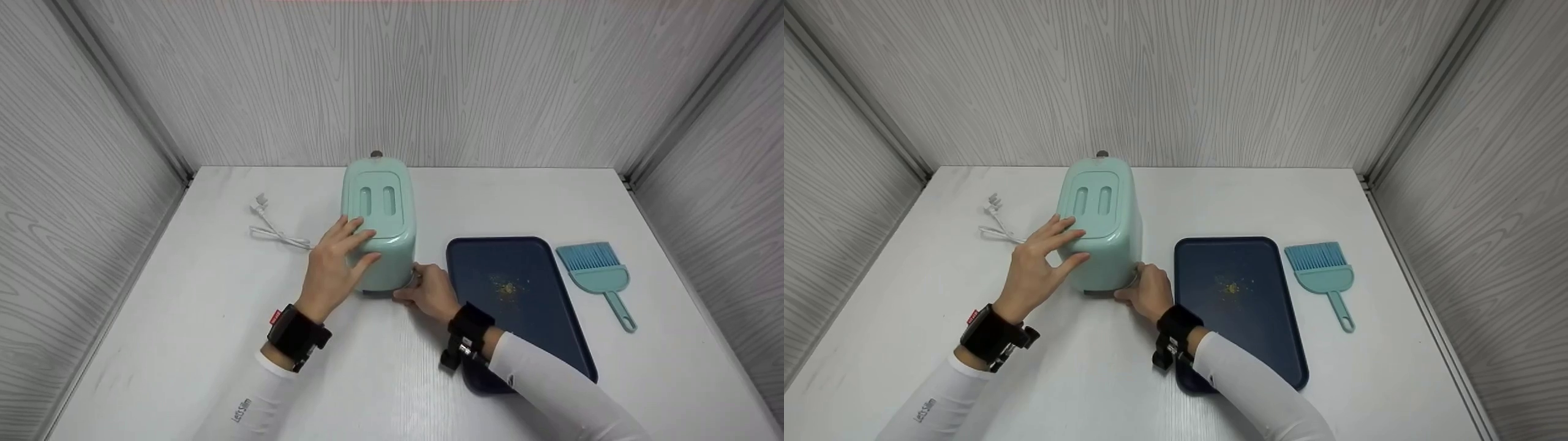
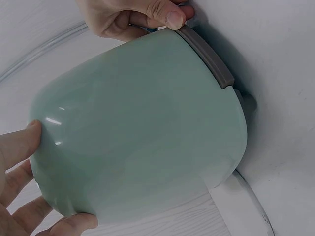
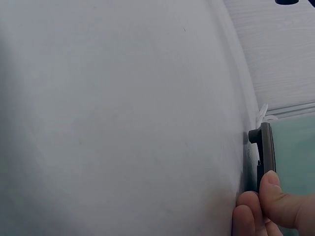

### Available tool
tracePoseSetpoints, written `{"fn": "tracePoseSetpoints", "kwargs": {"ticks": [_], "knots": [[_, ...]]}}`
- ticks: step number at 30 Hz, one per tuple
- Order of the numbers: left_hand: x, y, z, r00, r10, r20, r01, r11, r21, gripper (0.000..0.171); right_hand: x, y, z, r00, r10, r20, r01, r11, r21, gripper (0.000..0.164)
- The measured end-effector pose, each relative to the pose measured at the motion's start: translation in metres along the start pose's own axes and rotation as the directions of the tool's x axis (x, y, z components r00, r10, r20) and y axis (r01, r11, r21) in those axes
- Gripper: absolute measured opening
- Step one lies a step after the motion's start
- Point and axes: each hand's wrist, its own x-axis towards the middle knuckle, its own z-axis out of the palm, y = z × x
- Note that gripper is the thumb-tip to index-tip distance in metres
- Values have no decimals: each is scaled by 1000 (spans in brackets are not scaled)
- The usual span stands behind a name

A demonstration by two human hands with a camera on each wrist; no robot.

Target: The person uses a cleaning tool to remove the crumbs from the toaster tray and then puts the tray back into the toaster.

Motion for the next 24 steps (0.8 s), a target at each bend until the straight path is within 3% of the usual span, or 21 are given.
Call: {"fn": "tracePoseSetpoints", "kwargs": {"ticks": [14, 24], "knots": [[0, 0, 0, 1000, -4, 9, 4, 1000, 3, 40, 0, 2, 2, 1000, -15, 3, 15, 999, 31, 37], [1, 0, 0, 1000, -15, 10, 16, 1000, -16, 41, 1, 3, -1, 996, 77, 47, -82, 990, 118, 73]]}}
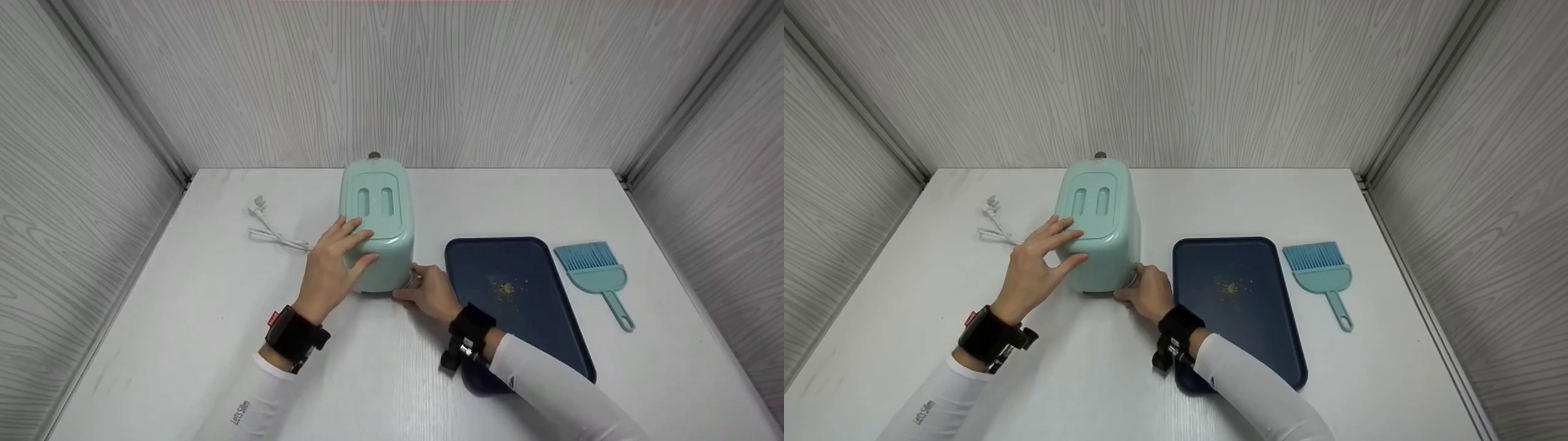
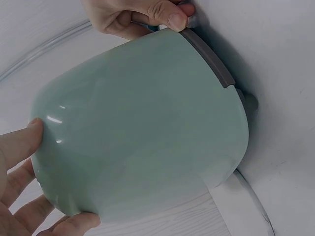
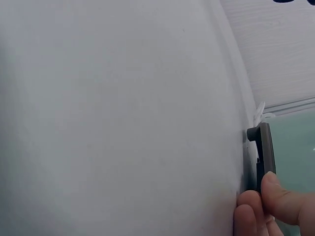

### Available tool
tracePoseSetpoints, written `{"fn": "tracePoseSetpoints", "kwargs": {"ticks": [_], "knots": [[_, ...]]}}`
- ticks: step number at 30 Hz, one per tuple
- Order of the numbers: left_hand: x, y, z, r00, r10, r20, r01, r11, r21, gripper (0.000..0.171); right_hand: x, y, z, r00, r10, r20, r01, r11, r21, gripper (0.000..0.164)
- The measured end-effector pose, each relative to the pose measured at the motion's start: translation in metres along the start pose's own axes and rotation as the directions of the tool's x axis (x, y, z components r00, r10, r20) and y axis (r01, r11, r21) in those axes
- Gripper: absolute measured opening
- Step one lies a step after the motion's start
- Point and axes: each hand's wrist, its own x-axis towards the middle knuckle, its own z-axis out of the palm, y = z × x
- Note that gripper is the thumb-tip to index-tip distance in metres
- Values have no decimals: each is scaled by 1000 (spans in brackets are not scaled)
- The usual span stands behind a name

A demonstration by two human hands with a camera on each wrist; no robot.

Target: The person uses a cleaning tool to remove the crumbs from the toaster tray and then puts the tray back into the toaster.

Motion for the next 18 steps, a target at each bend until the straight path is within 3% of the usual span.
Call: {"fn": "tracePoseSetpoints", "kwargs": {"ticks": [6, 12, 18], "knots": [[-4, -2, 0, 1000, -11, 14, 12, 1000, -27, 44, -7, -12, -3, 993, 89, 77, -92, 995, 38, 73], [-8, -1, -3, 999, -11, 32, 12, 999, -40, 63, -15, -25, -14, 984, 162, 71, -168, 981, 93, 87], [-23, 1, -5, 998, 5, 60, -4, 1000, -19, 84, -28, -39, -33, 991, 116, 61, -120, 991, 60, 83]]}}
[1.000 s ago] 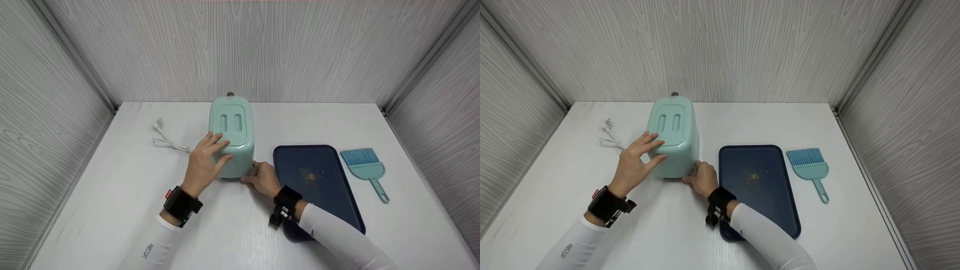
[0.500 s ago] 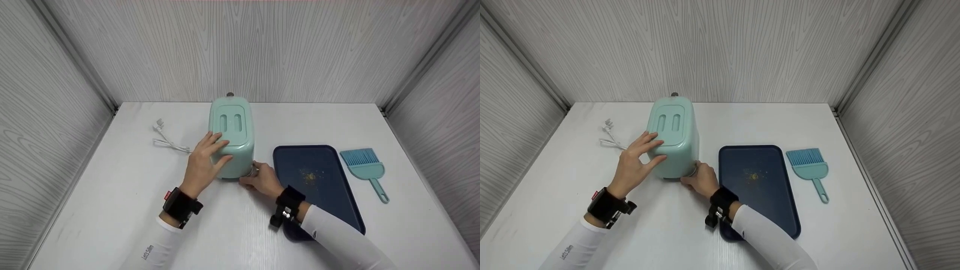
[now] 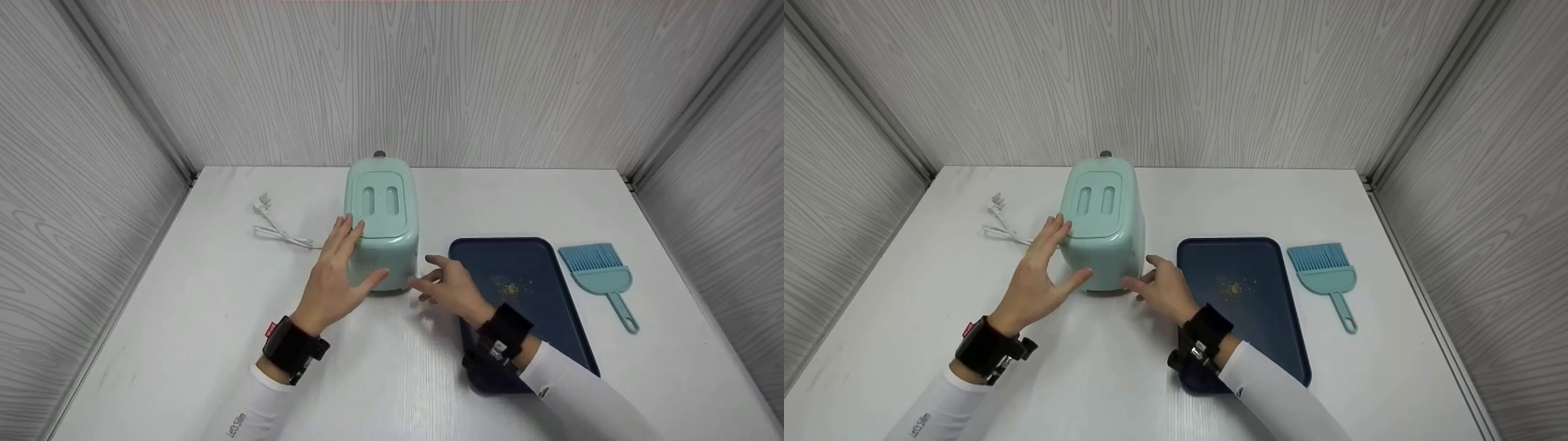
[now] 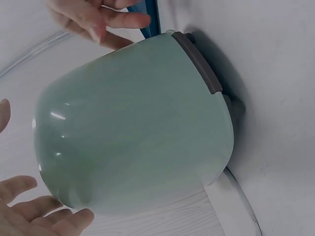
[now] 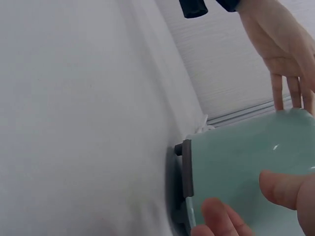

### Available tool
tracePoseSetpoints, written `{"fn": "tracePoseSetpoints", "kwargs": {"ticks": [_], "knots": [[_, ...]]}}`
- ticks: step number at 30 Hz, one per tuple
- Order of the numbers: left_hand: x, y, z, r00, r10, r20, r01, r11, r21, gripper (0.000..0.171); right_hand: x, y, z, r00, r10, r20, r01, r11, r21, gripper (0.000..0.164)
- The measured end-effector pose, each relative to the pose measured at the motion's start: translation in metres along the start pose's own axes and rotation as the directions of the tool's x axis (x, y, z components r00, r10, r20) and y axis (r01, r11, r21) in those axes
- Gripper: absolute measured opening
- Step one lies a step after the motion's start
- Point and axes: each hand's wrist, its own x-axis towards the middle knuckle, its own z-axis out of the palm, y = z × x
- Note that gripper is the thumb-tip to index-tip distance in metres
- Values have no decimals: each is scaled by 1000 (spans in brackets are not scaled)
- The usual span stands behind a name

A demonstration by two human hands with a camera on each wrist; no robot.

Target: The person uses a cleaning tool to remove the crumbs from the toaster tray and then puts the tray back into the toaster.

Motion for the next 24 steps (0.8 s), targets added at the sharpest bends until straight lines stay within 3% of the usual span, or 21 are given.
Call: {"fn": "tracePoseSetpoints", "kwargs": {"ticks": [6, 11, 18, 24], "knots": [[-16, 1, 1, 999, 21, 33, -22, 999, 28, 96, -16, -9, -19, 989, -142, -45, 137, 984, -111, 67], [-28, 2, -1, 998, 11, 55, -15, 997, 77, 100, -34, -13, -35, 962, -264, -67, 241, 939, -243, 70], [-41, 4, -5, 994, 7, 111, -26, 985, 170, 109, -64, -8, -63, 912, -406, -53, 330, 806, -490, 77], [-53, 4, -8, 980, -46, 192, -8, 963, 270, 111, -85, 2, -87, 873, -479, -90, 320, 704, -634, 80]]}}
